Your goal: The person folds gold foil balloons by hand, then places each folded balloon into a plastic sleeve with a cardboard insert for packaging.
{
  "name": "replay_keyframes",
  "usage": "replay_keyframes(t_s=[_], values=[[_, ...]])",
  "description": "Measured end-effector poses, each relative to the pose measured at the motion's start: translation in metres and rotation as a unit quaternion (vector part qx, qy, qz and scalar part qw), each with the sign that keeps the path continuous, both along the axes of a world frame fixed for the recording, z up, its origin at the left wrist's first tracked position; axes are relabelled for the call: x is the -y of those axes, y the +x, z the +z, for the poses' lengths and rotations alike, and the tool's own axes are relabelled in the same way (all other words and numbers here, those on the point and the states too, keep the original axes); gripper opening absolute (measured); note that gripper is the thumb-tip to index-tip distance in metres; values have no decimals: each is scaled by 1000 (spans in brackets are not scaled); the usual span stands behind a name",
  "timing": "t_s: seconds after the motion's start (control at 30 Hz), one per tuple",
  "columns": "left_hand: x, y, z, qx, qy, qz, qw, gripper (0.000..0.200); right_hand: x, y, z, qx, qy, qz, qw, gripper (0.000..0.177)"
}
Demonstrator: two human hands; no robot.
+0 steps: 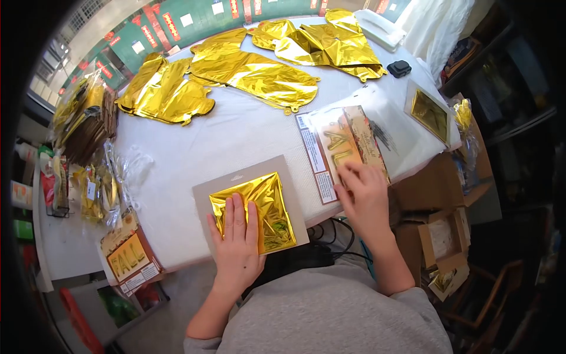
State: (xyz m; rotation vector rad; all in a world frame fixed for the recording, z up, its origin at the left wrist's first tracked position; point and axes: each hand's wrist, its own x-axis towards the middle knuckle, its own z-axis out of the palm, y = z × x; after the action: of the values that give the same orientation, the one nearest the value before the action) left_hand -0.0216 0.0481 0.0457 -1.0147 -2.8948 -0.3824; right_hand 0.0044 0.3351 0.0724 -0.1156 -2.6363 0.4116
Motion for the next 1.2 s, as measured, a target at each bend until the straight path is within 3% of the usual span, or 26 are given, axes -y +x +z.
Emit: replay_keyframes(t_s=[0.23,0.3,0.33,0.4,0.47,0.53,0.6,0.67,0.7,0.83,0.9,0.93,1.03,1.2], values=[[11,2,4,12,-11,-21,1000,84,5,3,2,57,-144,87,984,33],[16,2,5,15,-17,-40,999,82,-2,4,10,93,-219,196,951,36],[19,2,7,15,-17,-38,999,82,-6,4,13,93,-219,198,951,36],[24,3,10,37,-13,-45,998,81,-13,3,17,91,-38,195,976,38],[29,4,9,32,-1,-42,999,79,-5,4,20,95,-78,203,971,39],[34,6,6,28,9,-43,999,77,10,6,27,196,-13,168,966,37],[38,6,0,19,68,-38,997,72,24,0,18,165,-10,171,971,37],[41,7,-4,9,94,-45,994,71,32,-12,14,103,-41,240,964,37],[42,7,-6,2,121,-50,991,69,30,-22,8,56,12,253,966,39],[52,6,-16,-23,124,-87,988,68,45,-46,12,106,0,243,964,42],[55,5,-21,-33,121,-100,987,66,60,-63,15,248,-89,202,943,45],[56,5,-22,-43,120,-113,985,65,63,-72,13,248,-88,202,943,45],[60,6,-20,-40,116,-130,984,62,61,-99,-6,137,-260,234,927,48],[61,7,-13,-42,89,-139,985,58,28,-86,14,145,-144,366,908,39]])
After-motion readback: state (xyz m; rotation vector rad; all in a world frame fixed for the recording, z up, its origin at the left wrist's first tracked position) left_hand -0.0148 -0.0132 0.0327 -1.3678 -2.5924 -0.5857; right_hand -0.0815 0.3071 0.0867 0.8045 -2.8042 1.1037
